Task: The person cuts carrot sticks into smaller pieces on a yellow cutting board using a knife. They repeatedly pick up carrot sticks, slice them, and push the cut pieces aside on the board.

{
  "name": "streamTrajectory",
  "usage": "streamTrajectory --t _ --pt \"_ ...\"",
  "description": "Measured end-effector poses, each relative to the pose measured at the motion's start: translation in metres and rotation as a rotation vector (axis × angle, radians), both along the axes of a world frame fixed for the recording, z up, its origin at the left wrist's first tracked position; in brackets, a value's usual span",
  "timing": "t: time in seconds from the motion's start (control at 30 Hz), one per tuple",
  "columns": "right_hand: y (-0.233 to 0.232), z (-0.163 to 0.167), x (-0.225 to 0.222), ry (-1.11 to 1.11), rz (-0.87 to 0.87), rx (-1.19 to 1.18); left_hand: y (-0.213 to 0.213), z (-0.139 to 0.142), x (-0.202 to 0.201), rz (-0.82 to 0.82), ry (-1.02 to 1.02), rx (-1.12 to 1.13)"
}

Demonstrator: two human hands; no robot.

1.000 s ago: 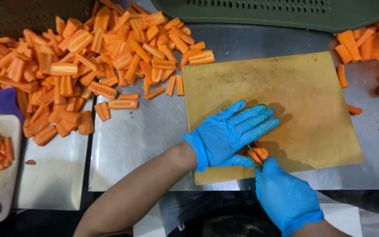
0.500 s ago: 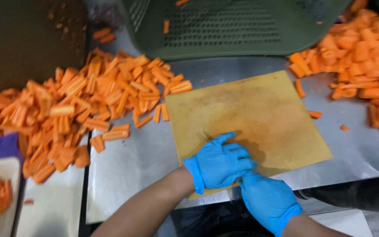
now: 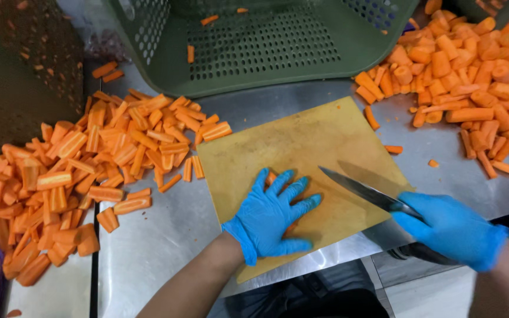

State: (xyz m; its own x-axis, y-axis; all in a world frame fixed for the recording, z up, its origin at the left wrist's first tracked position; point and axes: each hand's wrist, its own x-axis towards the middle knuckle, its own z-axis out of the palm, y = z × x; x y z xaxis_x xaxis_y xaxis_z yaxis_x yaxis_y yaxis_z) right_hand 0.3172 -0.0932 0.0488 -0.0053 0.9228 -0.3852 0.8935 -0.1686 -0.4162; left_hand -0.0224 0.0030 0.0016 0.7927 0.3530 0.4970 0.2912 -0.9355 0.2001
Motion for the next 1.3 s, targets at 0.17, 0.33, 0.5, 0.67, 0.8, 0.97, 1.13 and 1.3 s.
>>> streamTrajectory --t 0.17,0.33,0.5,0.67,0.8,0.97,1.13,1.3 --pt "0.021 -0.046 -0.016 -0.070 -0.042 0.168 0.012 -0.003 -0.006 0.058 0.195 -0.138" --pt "0.014 -0.077 0.012 -0.449 0.262 0.284 0.057 -0.030 -0.031 0.323 0.170 -0.078" --pt "0.033 -0.097 0.024 -0.322 -0.065 0.149 0.100 -0.040 -0.081 0.747 0.162 0.085" --pt "0.037 -0.079 0.014 -0.319 -0.103 0.022 0.115 -0.034 -0.152 1.073 0.108 -0.103" --pt "0.034 -0.061 -0.009 -0.313 -0.055 0.101 0.115 -0.041 -0.173 1.192 0.048 0.025" --pt "0.026 -0.045 -0.032 -0.250 -0.126 0.091 0.110 -0.032 -0.180 1.323 -0.002 0.015" --pt "0.028 -0.036 -0.025 -0.043 -0.278 0.235 0.092 -0.008 -0.147 1.136 -0.068 0.018" --pt "0.052 -0.035 0.021 -0.412 -0.483 0.636 0.070 -0.007 -0.078 0.731 0.116 0.117"
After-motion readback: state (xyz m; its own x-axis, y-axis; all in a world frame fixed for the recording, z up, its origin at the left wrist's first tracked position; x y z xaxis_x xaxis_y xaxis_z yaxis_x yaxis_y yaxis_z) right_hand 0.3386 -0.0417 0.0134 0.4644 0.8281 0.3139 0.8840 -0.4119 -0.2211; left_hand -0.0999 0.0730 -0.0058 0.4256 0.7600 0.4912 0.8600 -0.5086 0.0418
